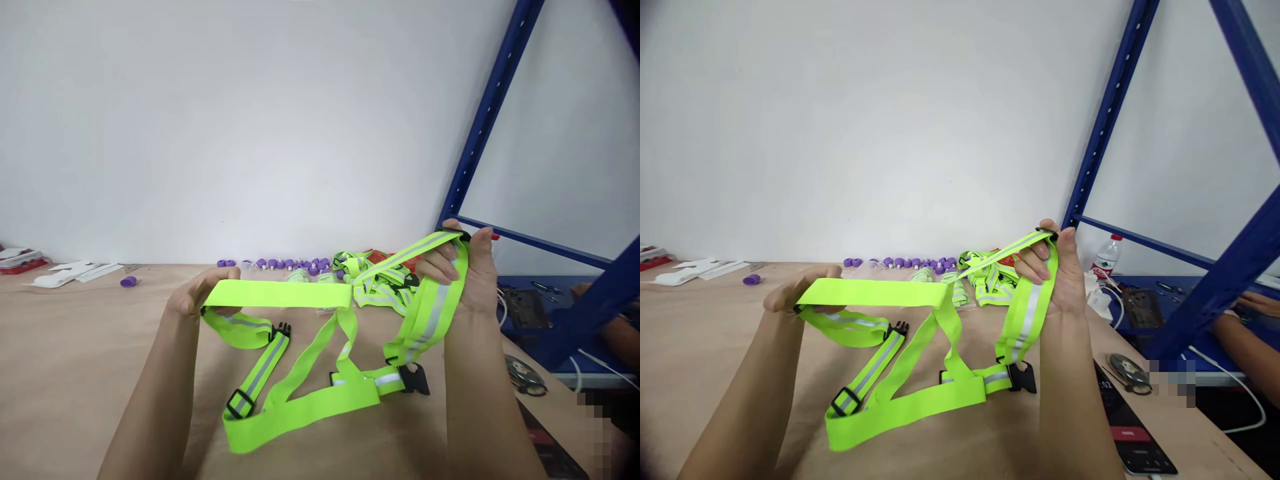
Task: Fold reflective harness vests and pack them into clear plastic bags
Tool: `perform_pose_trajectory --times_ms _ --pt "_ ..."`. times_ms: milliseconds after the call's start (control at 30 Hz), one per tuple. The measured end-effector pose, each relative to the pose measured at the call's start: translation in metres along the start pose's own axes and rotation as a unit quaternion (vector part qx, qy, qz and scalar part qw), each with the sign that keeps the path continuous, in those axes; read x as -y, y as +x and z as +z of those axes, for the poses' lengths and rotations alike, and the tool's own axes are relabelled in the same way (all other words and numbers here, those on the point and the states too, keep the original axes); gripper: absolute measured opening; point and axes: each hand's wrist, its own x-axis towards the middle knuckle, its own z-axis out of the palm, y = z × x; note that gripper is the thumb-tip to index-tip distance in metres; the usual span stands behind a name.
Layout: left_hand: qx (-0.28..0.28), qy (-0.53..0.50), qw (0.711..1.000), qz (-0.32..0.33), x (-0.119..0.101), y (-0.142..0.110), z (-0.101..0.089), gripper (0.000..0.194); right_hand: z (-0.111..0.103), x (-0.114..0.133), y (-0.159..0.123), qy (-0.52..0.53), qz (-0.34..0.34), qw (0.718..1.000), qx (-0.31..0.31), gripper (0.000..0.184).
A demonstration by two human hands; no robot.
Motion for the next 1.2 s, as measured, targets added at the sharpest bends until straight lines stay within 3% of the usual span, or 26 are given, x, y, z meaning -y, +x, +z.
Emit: perform_pose_trajectory --times_ms 100,200,233,300,367,400,500,600,667,733,833,900,933,1033,1100,1200 --pt "-0.022 0.028 0.999 -0.013 -0.014 -0.011 0.002 0.065 0.000 0.007 -0.001 -0.027 -0.005 1.000 -0.013 0.044" --pt "-0.115 0.166 0.978 -0.052 -0.034 -0.012 0.012 0.047 0.000 0.013 -0.002 -0.015 -0.006 1.000 -0.007 0.035" --pt "-0.178 0.233 0.954 -0.058 -0.039 -0.010 0.016 0.041 -0.001 0.012 -0.003 -0.011 -0.010 1.000 0.002 0.029" --pt "-0.346 0.352 0.869 -0.032 -0.046 -0.002 0.024 0.029 0.000 0.006 -0.004 -0.054 -0.031 0.998 0.002 0.030" --pt "-0.498 0.407 0.765 0.012 -0.049 0.005 0.031 0.023 0.003 -0.002 -0.005 -0.188 -0.082 0.977 -0.054 0.046" --pt "-0.549 0.411 0.727 0.026 -0.049 0.007 0.033 0.022 0.006 -0.007 -0.006 -0.266 -0.116 0.952 -0.098 0.047" --pt "-0.620 0.407 0.667 0.068 -0.053 0.007 0.039 0.024 0.017 -0.013 -0.010 -0.397 -0.211 0.869 -0.206 0.023" --pt "-0.634 0.429 0.630 0.132 -0.061 0.000 0.045 0.022 0.024 -0.007 -0.014 -0.393 -0.249 0.856 -0.225 0.009" --pt "-0.613 0.412 0.658 0.145 -0.067 -0.006 0.046 0.016 0.025 0.001 -0.015 -0.415 -0.228 0.861 -0.188 0.010" --pt "-0.552 0.351 0.747 0.121 -0.070 -0.012 0.044 0.011 0.024 0.008 -0.014 -0.426 -0.178 0.879 -0.118 0.017" --pt "-0.370 0.226 0.901 -0.022 -0.067 -0.021 0.035 0.019 0.022 0.013 -0.014 -0.311 -0.079 0.947 0.004 0.027" --pt "-0.246 0.142 0.954 -0.096 -0.061 -0.026 0.027 0.035 0.020 0.015 -0.014 -0.178 0.004 0.980 0.088 0.030" --pt "-0.207 0.093 0.970 -0.086 -0.058 -0.027 0.024 0.043 0.019 0.016 -0.014 -0.119 0.048 0.983 0.130 0.032" --pt "-0.197 -0.057 0.977 0.056 -0.051 -0.026 0.019 0.055 0.012 0.014 -0.014 0.011 0.150 0.960 0.235 0.035" --pt "-0.244 -0.115 0.954 0.127 -0.053 -0.023 0.019 0.051 0.004 0.010 -0.013 0.052 0.179 0.944 0.271 0.035" --pt "-0.334 -0.157 0.913 0.176 -0.061 -0.017 0.020 0.040 -0.005 0.001 -0.011 0.047 0.193 0.940 0.278 0.037"
